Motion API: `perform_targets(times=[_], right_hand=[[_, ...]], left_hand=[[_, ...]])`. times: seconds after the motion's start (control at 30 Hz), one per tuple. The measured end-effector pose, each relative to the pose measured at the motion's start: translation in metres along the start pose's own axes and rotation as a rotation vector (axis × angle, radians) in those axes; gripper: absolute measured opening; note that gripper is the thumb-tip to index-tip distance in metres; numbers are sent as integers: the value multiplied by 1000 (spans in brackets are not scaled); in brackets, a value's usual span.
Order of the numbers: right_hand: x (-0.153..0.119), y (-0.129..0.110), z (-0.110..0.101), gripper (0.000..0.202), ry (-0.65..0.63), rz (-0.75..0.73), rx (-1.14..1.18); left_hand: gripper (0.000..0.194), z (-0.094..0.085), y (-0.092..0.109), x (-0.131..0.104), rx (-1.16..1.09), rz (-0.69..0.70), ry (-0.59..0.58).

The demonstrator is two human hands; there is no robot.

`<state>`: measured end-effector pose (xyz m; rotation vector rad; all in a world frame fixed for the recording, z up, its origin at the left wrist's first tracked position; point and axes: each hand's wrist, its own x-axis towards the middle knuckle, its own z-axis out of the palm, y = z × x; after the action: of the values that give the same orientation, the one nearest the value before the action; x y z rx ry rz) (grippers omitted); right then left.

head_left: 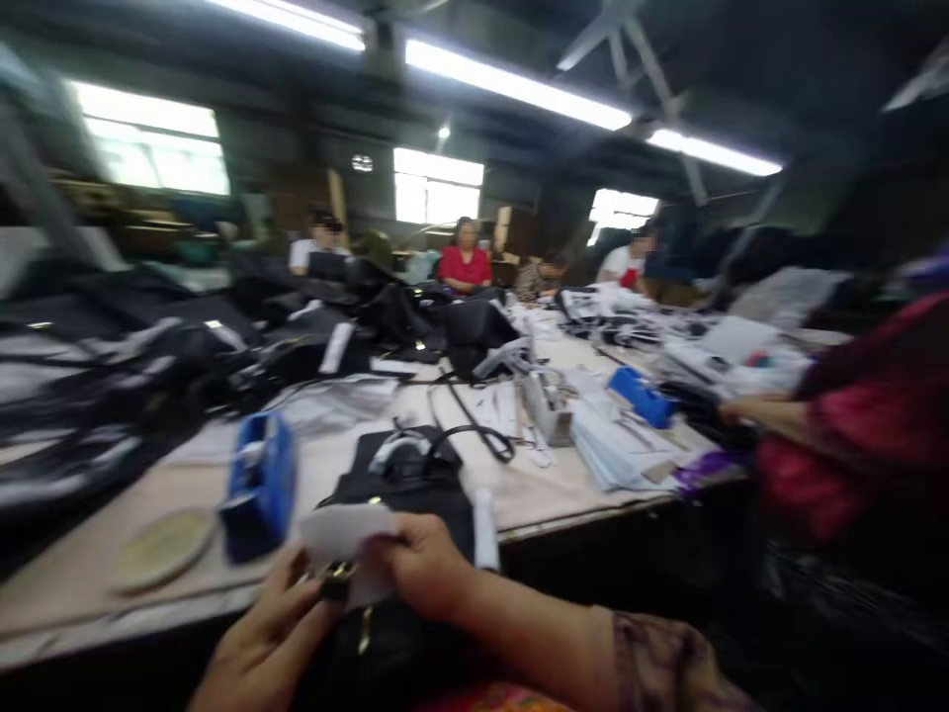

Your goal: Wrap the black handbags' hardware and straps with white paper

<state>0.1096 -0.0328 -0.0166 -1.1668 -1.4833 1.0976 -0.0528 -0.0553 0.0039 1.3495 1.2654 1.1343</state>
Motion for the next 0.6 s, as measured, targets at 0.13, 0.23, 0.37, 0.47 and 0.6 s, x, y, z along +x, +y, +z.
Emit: perform_targets(times=[0.13,0.23,0.37,0.47,0.6], right_hand=[[-5,-1,4,30,-210,42,161],[-7,-4,4,27,-252,103,216],[-7,-9,4,26,-258,144,211],[-8,-8,7,32,-208,184,185],[-13,-3,14,43,-152,255,241]], left_hand=[[19,-27,12,-4,61,36,-107],[20,-25,14,1,11,35,-85],[21,-17,4,-1,-86,-34,-51],[39,-10,-10,1,-194,-7,107],[74,-2,-22,5,-404,-36,191]])
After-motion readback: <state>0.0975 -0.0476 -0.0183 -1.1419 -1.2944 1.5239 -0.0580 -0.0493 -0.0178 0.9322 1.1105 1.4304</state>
